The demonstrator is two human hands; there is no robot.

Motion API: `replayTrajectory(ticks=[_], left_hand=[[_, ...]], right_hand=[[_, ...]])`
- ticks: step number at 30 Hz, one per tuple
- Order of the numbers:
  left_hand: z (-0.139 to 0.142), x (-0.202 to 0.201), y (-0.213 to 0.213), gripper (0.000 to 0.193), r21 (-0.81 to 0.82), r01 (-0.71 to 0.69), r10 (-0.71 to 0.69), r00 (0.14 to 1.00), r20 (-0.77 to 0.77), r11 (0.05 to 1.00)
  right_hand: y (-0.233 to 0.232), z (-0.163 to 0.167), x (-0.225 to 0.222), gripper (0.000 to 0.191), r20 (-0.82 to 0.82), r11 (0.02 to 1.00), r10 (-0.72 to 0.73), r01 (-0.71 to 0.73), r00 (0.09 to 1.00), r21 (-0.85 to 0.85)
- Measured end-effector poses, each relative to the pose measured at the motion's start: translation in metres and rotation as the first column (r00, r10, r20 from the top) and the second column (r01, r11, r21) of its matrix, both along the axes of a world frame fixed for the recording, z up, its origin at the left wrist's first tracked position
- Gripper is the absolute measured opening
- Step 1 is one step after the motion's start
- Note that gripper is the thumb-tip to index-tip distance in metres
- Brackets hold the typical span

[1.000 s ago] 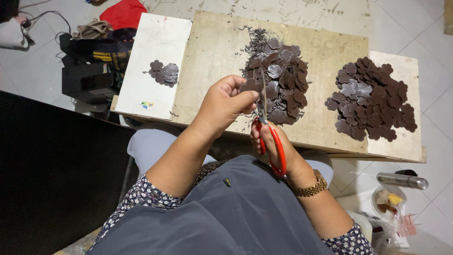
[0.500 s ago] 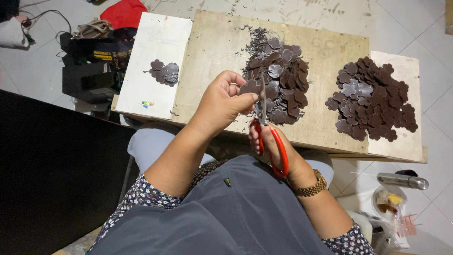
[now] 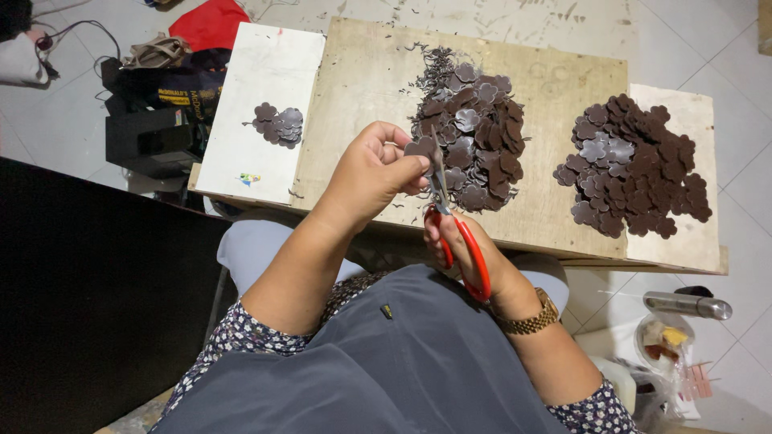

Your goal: The person trims the edges of dark brown flower-shaped felt pieces using red-handled scissors. They hold each piece in the left hand and carefully cut around the perimeter, then place the trimmed pieces into a pile on the wooden board.

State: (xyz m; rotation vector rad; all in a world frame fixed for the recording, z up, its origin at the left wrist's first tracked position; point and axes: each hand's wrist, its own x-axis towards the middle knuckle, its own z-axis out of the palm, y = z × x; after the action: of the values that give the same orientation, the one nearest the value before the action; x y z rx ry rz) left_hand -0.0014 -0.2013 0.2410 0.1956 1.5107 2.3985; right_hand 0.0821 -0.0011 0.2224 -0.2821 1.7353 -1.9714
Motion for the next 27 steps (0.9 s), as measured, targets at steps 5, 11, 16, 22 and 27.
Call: replayTrajectory(ticks=[5, 11, 16, 22, 27], left_hand=[[-0.0004, -0.0005, -0.0009, 0.034, -0.03, -0.007, 0.007, 1.0, -0.016, 1.0], [0.0016, 0.0001, -0.0048, 0.035, -0.1, -0.006, -0.002, 0.997, -0.083, 0.995], [0.0045, 0.0008, -0.0032, 0.037, -0.132, 0.018, -0.024, 0.999, -0.042, 0.991], [0.0053, 0.0004, -0.0023, 0.037, -0.134, -0.004, 0.0, 0.999, -0.032, 0.991], [0.0025, -0.0005, -0.0018, 0.037, -0.121, -0.006, 0.002, 1.0, -0.03, 0.993]], right_hand=[[0.0004, -0.0035, 0.0, 0.046, 0.057, 0.999, 0.0, 0.002, 0.998, -0.038], [0.001, -0.0056, -0.0008, 0.047, 0.047, 0.999, 0.024, -0.022, 0.999, -0.041], [0.0016, -0.0045, -0.0011, 0.049, -0.014, 0.993, 0.074, -0.075, 0.997, -0.088], [-0.0001, -0.0005, 0.0014, 0.048, 0.052, 0.997, 0.027, -0.023, 0.998, -0.075], [-0.0011, -0.0008, -0.0003, 0.048, 0.05, 0.998, 0.033, -0.03, 0.998, -0.047]])
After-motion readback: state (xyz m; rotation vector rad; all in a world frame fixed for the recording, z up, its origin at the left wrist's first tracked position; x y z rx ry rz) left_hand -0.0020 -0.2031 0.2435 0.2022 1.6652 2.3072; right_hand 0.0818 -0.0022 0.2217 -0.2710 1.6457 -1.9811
